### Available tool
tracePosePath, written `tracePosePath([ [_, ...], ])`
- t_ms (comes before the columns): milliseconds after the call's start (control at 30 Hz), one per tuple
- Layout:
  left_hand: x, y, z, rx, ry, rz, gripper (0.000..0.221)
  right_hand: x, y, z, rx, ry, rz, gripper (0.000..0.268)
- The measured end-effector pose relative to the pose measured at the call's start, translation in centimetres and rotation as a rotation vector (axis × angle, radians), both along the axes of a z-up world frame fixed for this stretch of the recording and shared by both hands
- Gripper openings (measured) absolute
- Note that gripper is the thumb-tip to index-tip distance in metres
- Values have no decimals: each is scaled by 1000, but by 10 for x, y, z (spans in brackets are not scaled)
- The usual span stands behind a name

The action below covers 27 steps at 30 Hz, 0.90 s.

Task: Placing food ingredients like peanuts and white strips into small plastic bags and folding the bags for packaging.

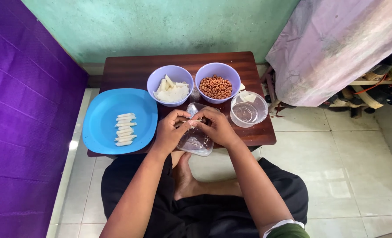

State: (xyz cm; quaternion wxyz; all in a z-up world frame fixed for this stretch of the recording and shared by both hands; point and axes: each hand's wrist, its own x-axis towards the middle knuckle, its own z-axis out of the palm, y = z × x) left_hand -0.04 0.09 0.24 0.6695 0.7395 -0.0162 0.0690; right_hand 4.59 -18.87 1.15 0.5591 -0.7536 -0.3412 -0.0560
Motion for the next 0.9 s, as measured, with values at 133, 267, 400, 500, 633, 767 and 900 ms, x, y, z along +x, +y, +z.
tracePosePath([
  [133, -1, -1, 2, 24, -2, -19, 22, -5, -1, 4, 1, 37, -17, 15],
  [267, -4, -3, 14, 42, -9, -41, 27, -3, -1, 3, 24, 66, -42, 13],
  [400, -5, -4, 11, 74, 5, -21, 25, -7, 0, 1, 4, 72, -63, 14],
  [500, -2, -4, 6, 86, 16, -22, 26, -7, 0, 3, 2, 85, -68, 14],
  [633, -3, -3, 2, 103, -11, -33, 27, -5, 0, -8, 12, 82, -66, 14],
  [767, -3, -2, 4, 117, 1, -26, 29, -3, -1, -5, -4, 80, -61, 15],
  [900, -6, -2, 8, 98, -18, -32, 31, -2, -1, -6, 4, 70, -49, 14],
])
